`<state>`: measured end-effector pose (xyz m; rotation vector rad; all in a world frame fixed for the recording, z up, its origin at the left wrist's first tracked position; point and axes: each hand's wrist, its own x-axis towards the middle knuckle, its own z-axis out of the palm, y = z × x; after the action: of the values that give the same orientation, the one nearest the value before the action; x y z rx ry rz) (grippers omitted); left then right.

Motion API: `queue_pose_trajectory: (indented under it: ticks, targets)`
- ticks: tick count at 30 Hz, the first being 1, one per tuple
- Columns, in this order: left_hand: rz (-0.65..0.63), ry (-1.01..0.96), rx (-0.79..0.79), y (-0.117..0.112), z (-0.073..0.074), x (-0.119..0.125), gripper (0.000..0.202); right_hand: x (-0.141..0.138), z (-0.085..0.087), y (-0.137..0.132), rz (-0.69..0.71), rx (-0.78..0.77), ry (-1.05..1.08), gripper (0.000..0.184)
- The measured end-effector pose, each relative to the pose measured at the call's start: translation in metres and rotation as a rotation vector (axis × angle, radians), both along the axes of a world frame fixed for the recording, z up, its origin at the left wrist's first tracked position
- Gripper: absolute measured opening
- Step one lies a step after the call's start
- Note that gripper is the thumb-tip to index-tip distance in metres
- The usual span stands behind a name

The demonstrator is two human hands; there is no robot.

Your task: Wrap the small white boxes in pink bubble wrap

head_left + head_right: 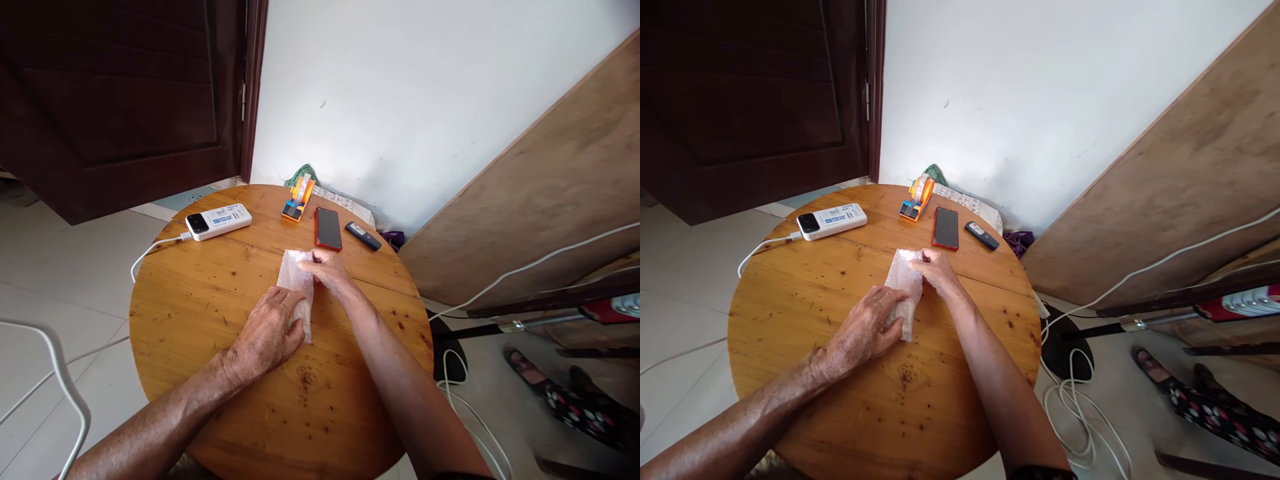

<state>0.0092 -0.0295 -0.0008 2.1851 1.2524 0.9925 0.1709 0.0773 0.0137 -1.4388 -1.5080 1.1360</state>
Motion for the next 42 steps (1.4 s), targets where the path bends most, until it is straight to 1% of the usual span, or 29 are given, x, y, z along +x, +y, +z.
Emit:
queue_pose_trajectory:
  ticks: [4, 7, 9, 11, 13, 16, 18, 20, 22, 23, 24, 28, 29, 32, 34, 37, 40, 42]
  targets:
    - [-0.007, 0.036, 0.011, 0.002, 0.0, -0.002, 0.026, 0.003, 0.008, -0.011, 0.051, 0.044, 0.088, 0.025]
    - [0.019, 0.076, 0.038, 0.001, 0.001, -0.003, 0.023, 0.005, 0.02, -0.029, 0.091, 0.126, 0.088, 0.023]
    - [0.066, 0.133, 0.065, -0.001, 0.003, -0.004, 0.018, 0.005, 0.029, -0.046, 0.129, 0.187, 0.027, 0.019]
    - [0.14, 0.214, 0.089, -0.005, 0.006, -0.004, 0.013, 0.004, 0.036, -0.064, 0.154, 0.257, -0.07, 0.014]
    - [0.216, 0.288, 0.089, -0.009, 0.009, -0.004, 0.013, 0.001, 0.042, -0.081, 0.158, 0.33, -0.16, 0.009]
    - [0.311, 0.319, 0.052, -0.014, 0.009, -0.005, 0.019, -0.001, 0.041, -0.104, 0.169, 0.417, -0.222, 0.006]
    - [0.364, 0.284, 0.018, -0.015, 0.007, -0.006, 0.025, -0.002, 0.035, -0.116, 0.19, 0.47, -0.241, 0.01]
    - [0.389, 0.207, -0.005, -0.016, 0.003, -0.007, 0.037, -0.002, 0.025, -0.127, 0.203, 0.532, -0.262, 0.015]
    - [0.348, 0.123, -0.019, -0.015, -0.001, -0.009, 0.055, -0.003, 0.015, -0.137, 0.201, 0.604, -0.286, 0.019]
    - [0.303, 0.093, -0.029, -0.013, -0.003, -0.011, 0.062, -0.003, 0.01, -0.141, 0.196, 0.639, -0.298, 0.021]
    - [0.249, 0.072, -0.046, -0.012, -0.005, -0.013, 0.065, -0.004, 0.006, -0.145, 0.188, 0.673, -0.314, 0.022]
    - [0.026, 0.003, -0.104, -0.007, -0.011, -0.024, 0.049, -0.007, -0.008, -0.153, 0.152, 0.79, -0.401, 0.025]
    - [-0.019, -0.014, -0.101, -0.007, -0.011, -0.028, 0.05, -0.008, -0.011, -0.154, 0.15, 0.811, -0.426, 0.027]
    - [-0.137, -0.005, -0.089, -0.008, -0.012, -0.04, 0.064, -0.008, -0.018, -0.154, 0.164, 0.847, -0.507, 0.03]
    - [-0.184, 0.048, -0.091, -0.007, -0.012, -0.045, 0.07, -0.008, -0.021, -0.153, 0.167, 0.868, -0.537, 0.027]
    - [-0.224, 0.087, -0.074, 0.0, -0.015, -0.045, 0.071, -0.007, -0.024, -0.152, 0.161, 0.89, -0.532, 0.026]
    - [-0.268, 0.012, -0.056, 0.008, -0.019, -0.039, 0.062, -0.006, -0.024, -0.152, 0.152, 0.873, -0.482, 0.026]
    - [-0.277, -0.067, -0.067, 0.01, -0.019, -0.035, 0.053, -0.005, -0.019, -0.151, 0.157, 0.838, -0.418, 0.024]
